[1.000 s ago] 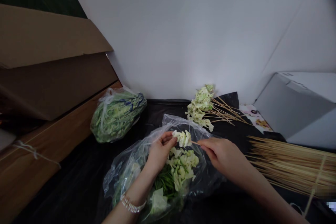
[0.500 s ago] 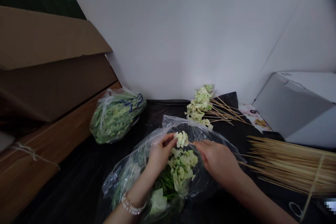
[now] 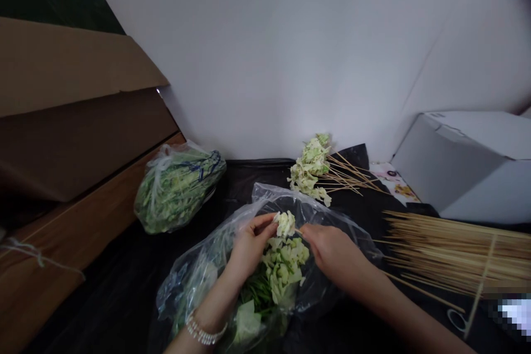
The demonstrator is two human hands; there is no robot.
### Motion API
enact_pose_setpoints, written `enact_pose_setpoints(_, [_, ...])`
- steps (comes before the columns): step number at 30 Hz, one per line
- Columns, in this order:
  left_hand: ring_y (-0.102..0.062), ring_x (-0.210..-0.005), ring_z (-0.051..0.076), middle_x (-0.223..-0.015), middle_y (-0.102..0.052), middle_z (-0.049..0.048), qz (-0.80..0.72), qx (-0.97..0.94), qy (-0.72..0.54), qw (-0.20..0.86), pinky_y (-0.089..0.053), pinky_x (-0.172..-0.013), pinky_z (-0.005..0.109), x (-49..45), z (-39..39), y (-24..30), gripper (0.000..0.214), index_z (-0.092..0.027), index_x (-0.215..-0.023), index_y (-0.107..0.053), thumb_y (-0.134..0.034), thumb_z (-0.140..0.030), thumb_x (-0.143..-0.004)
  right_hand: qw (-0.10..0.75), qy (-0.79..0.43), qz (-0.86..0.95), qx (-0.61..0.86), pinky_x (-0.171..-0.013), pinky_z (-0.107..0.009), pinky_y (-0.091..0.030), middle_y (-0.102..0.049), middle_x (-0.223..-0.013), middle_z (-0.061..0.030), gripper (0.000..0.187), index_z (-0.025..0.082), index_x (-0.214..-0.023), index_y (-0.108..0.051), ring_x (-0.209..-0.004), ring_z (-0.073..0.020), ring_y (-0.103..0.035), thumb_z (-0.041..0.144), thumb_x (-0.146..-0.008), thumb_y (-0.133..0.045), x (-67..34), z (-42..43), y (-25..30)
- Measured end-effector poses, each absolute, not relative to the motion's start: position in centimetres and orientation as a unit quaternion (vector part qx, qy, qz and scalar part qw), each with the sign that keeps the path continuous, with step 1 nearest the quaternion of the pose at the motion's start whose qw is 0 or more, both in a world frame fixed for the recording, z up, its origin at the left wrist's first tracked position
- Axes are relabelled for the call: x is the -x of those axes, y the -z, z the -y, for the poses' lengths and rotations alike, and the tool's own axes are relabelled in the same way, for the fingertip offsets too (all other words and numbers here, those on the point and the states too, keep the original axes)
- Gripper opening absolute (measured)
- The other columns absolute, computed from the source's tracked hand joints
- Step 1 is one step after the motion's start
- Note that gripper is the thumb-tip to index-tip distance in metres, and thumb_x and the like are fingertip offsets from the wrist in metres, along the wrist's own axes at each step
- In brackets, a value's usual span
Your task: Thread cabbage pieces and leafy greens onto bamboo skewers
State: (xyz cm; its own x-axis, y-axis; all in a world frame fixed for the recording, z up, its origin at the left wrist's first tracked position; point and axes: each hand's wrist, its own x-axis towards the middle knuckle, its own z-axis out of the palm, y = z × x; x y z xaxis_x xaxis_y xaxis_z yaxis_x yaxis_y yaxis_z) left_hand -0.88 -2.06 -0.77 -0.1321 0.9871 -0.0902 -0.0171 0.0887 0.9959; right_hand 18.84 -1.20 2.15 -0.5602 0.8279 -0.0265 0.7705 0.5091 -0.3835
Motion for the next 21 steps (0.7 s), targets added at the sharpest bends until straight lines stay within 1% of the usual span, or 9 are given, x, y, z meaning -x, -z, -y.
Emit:
enact_pose_setpoints(3, [-0.073,-0.080,0.024,-0.093,-0.076,0.0073,-0.556,-0.424,-0.526,0.483,-0.058,-0.080,0.037,0.7,2.2,0.2,0.051,-0.019,-0.112,-0.072,-0.076,-0.049,-0.072,0.151,-0.210,0.860,0.439,-0.068,-0.027,-0.038,-0.070,-0.082,-0.0048,0.027,0.018,-0.085,-0.063,-0.077,-0.0174,-0.064,0.013,-0.094,-0.038,-19.9,0.8,-2.8])
enact_pose_setpoints(5, [-0.074,-0.082,0.026,-0.093,-0.076,0.0096,-0.558,-0.411,-0.534,0.484,-0.058,-0.079,0.038,0.7,2.2,0.0,0.065,-0.017,-0.122,-0.065,-0.072,-0.059,-0.072,0.207,-0.239,0.847,0.427,-0.064,-0.025,-0.038,-0.067,-0.073,-0.0015,0.029,0.018,-0.082,-0.064,-0.067,-0.0140,-0.059,0.019,-0.096,-0.039,-21.1,0.5,-3.8])
enact_pose_setpoints(8, [-0.074,-0.086,0.029,-0.094,-0.076,0.0146,-0.553,-0.416,-0.529,0.491,-0.058,-0.079,0.039,0.7,2.1,-0.1,0.078,-0.013,-0.125,-0.060,-0.071,-0.066,-0.069,0.272,-0.287,0.813,0.426,-0.057,-0.023,-0.037,-0.064,-0.065,0.0016,0.027,0.018,-0.087,-0.068,-0.057,-0.0112,-0.053,0.023,-0.095,-0.042,-23.2,-0.5,-5.6])
enact_pose_setpoints(12, [-0.073,-0.088,0.030,-0.092,-0.076,0.0147,-0.545,-0.445,-0.518,0.487,-0.057,-0.082,0.040,0.7,1.9,0.3,0.077,-0.012,-0.121,-0.058,-0.077,-0.061,-0.064,0.339,-0.383,0.741,0.436,-0.046,-0.023,-0.033,-0.066,-0.071,-0.0004,0.028,0.018,-0.105,-0.068,-0.045,-0.0081,-0.045,0.031,-0.094,-0.046,-26.1,-3.0,-7.6])
enact_pose_setpoints(14, [-0.074,-0.087,0.029,-0.091,-0.076,0.0138,-0.542,-0.454,-0.510,0.490,-0.057,-0.082,0.040,0.8,1.9,0.5,0.074,-0.012,-0.119,-0.058,-0.077,-0.058,-0.064,0.382,-0.401,0.709,0.437,-0.046,-0.022,-0.035,-0.067,-0.075,-0.0019,0.029,0.017,-0.109,-0.067,-0.046,-0.0075,-0.046,0.035,-0.091,-0.051,-27.4,-4.9,-8.1])
enact_pose_setpoints(17, [-0.074,-0.085,0.027,-0.092,-0.076,0.0118,-0.539,-0.464,-0.500,0.494,-0.058,-0.082,0.041,0.9,1.8,0.6,0.068,-0.014,-0.118,-0.058,-0.076,-0.056,-0.067,0.419,-0.408,0.658,0.474,-0.045,-0.022,-0.034,-0.069,-0.078,-0.0039,0.026,0.018,-0.104,-0.067,-0.048,-0.0081,-0.047,0.034,-0.087,-0.057,-29.1,-8.3,-8.1])
enact_pose_setpoints(19, [-0.074,-0.084,0.026,-0.090,-0.076,0.0106,-0.538,-0.465,-0.497,0.497,-0.058,-0.082,0.040,0.9,1.9,0.5,0.065,-0.015,-0.116,-0.059,-0.076,-0.054,-0.067,0.437,-0.387,0.624,0.520,-0.044,-0.022,-0.035,-0.069,-0.075,-0.0045,0.020,0.017,-0.099,-0.068,-0.047,-0.0083,-0.047,0.028,-0.085,-0.059,-29.8,-10.8,-7.7])
enact_pose_setpoints(21, [-0.074,-0.083,0.026,-0.090,-0.076,0.0103,-0.539,-0.463,-0.497,0.498,-0.058,-0.082,0.039,0.9,1.9,0.4,0.063,-0.015,-0.114,-0.060,-0.076,-0.053,-0.067,0.447,-0.361,0.611,0.545,-0.044,-0.022,-0.036,-0.069,-0.075,-0.0046,0.017,0.016,-0.098,-0.067,-0.048,-0.0084,-0.048,0.023,-0.086,-0.057,-30.0,-13.5,-7.0])
